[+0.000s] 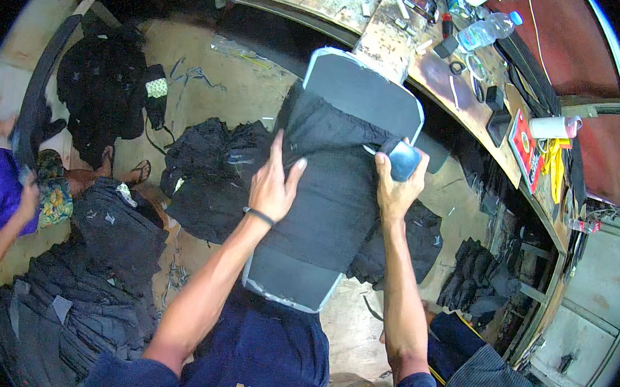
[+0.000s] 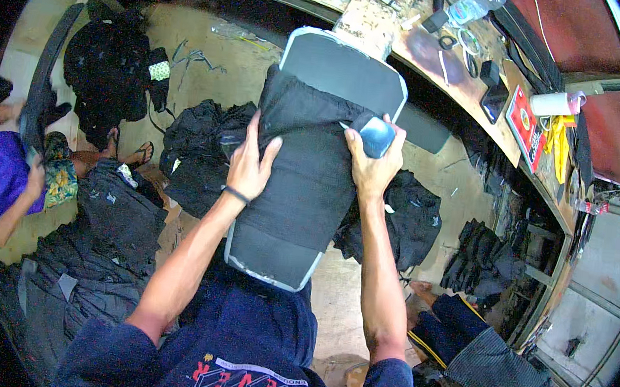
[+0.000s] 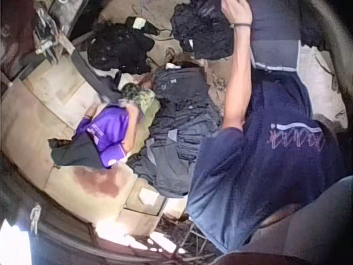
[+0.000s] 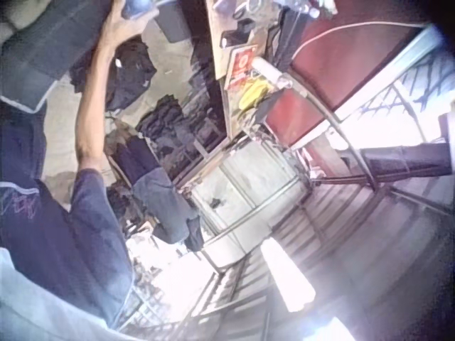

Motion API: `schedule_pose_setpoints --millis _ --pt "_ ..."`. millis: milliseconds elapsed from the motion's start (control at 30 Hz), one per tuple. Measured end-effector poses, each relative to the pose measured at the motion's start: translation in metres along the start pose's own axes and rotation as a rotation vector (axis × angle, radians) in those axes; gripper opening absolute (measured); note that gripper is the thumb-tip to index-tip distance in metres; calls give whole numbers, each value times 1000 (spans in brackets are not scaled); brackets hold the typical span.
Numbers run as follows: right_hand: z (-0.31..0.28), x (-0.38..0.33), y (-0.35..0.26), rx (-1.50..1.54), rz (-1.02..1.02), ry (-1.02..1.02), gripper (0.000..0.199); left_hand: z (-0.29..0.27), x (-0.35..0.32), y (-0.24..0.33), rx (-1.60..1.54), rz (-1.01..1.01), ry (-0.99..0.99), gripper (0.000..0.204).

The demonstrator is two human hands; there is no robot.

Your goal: The person repeatedly rubs a small blue object against black garments laid on a flat board, moving the object back and forth across the fabric surface. The person handles multiple garments one at a time, rubbing each with the object and then setting them aside.

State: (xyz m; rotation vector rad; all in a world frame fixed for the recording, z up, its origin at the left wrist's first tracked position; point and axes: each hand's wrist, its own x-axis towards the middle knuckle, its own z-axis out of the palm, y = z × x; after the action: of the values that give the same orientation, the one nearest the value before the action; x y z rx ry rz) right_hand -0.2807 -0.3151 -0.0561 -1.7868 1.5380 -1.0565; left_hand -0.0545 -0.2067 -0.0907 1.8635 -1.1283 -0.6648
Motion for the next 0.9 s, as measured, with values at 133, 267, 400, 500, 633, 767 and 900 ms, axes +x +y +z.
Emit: schedule_pose_setpoints --millis 133,267,400,500,633,767,900 --pt "2 -76 8 -11 -50 -14 91 -35 -108 -44 75 -94 -218 65" --pt "24 -192 -45 121 -131 -18 106 -105 -195 -57 0 -532 -659 49" --pt "101 -156 -114 76 -307 -299 81 -146 -163 -68 139 -250 -301 40" --pt "112 -105 -136 375 -47 -415 81 -127 -115 -32 176 -56 -44 51" --pt "8 -128 -100 23 -210 148 89 -51 -97 60 495 -55 -385 127" --pt "2 -140 -31 65 107 200 93 -14 -15 59 267 -259 -180 166" --pt "67 13 38 -105 -25 272 87 12 94 26 243 -80 -80 171"
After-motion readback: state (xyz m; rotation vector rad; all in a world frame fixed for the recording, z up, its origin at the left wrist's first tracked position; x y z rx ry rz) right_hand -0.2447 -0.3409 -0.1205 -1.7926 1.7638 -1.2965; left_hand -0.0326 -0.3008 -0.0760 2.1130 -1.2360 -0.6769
